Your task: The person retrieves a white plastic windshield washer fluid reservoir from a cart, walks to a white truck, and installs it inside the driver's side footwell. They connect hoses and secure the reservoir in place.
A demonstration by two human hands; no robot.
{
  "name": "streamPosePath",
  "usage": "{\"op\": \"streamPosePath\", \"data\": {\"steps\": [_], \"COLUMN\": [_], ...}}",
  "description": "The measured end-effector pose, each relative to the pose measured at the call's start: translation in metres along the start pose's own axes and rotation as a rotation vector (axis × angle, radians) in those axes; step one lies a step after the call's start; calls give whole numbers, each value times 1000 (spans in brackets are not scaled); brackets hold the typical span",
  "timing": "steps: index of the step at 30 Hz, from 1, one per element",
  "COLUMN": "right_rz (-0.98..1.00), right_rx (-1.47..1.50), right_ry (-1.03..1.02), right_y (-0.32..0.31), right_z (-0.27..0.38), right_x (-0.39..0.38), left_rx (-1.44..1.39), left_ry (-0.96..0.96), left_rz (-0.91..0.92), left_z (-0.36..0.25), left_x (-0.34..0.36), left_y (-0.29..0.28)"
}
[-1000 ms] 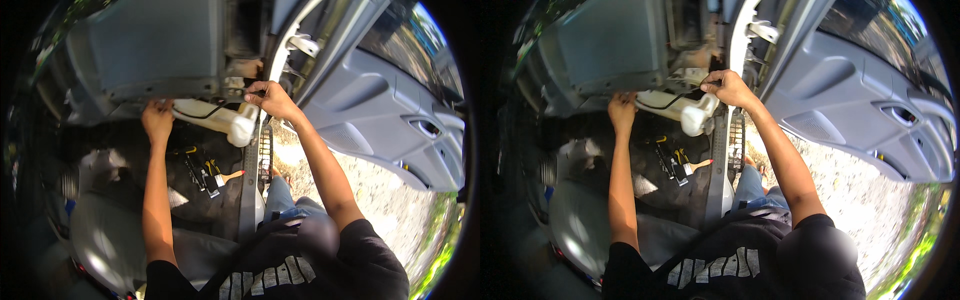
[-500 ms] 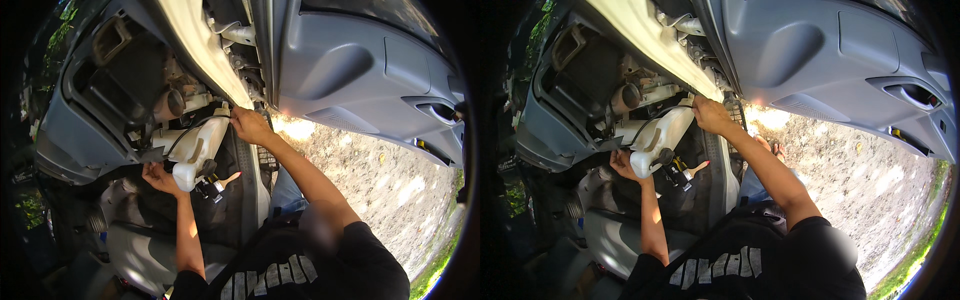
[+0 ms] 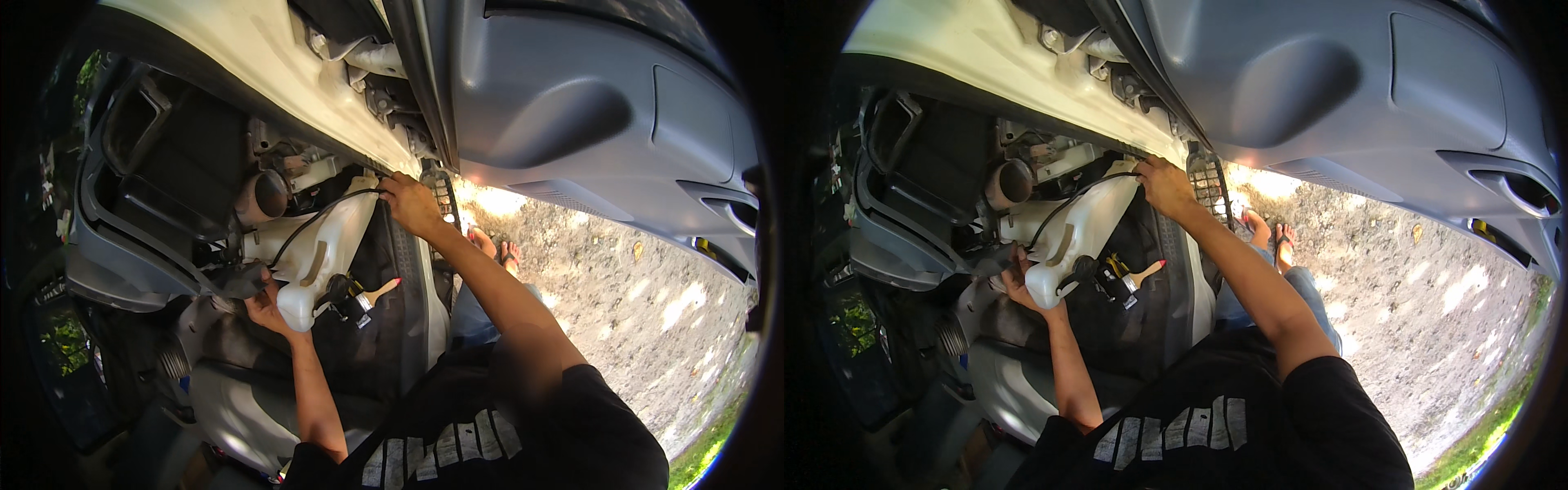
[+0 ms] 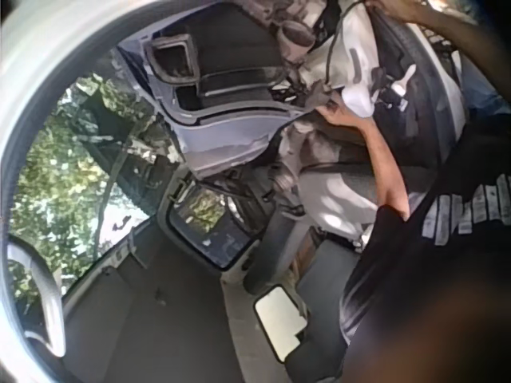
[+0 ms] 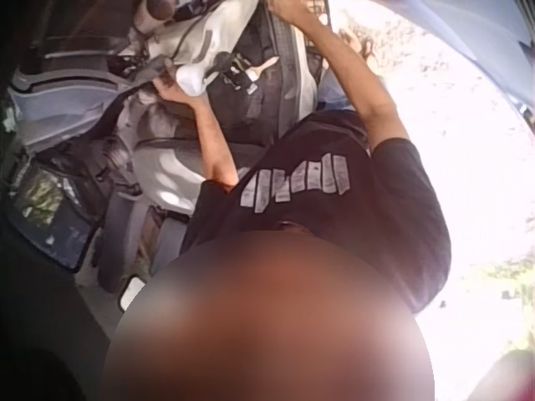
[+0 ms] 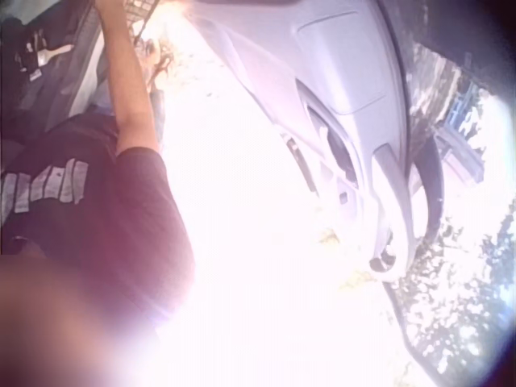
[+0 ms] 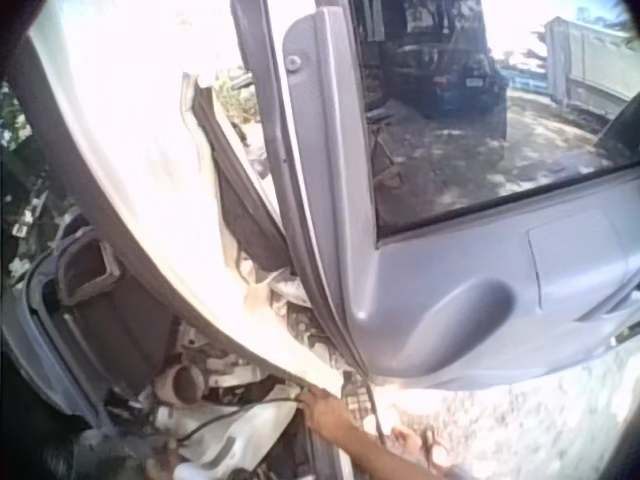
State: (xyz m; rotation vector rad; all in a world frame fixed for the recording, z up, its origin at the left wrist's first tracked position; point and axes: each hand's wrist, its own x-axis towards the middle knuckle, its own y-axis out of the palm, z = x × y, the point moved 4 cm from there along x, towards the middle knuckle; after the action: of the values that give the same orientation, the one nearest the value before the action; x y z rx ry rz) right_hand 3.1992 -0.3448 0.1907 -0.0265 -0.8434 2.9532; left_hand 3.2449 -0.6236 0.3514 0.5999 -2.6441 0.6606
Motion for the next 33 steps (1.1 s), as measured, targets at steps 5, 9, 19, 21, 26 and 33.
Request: {"op": "streamPosePath", "data": {"steps": [5, 9, 19, 21, 26, 33], "right_rz": [-221, -320, -177, -205, -320, -379], "right_rx": [204, 401, 168, 147, 109, 104], "right_ry": [-138, -175, -111, -73, -54, -14], "right_y": [-19, -32, -3, 5, 22, 42], "right_z": [6, 4, -1, -2, -5, -18], "right_x": [-4, -11, -16, -12, -4, -13], "left_rx": [-25, 256, 261, 279, 256, 281], "left_ry": [-2, 137, -16, 0, 80, -191], "left_rz": [348, 829, 1491, 1511, 1434, 376], "left_z": [-20, -65, -74, -76, -72, 15], "left_x": [7, 39, 72, 71, 73, 23], "left_y": [-1, 7, 91, 94, 87, -9]}}
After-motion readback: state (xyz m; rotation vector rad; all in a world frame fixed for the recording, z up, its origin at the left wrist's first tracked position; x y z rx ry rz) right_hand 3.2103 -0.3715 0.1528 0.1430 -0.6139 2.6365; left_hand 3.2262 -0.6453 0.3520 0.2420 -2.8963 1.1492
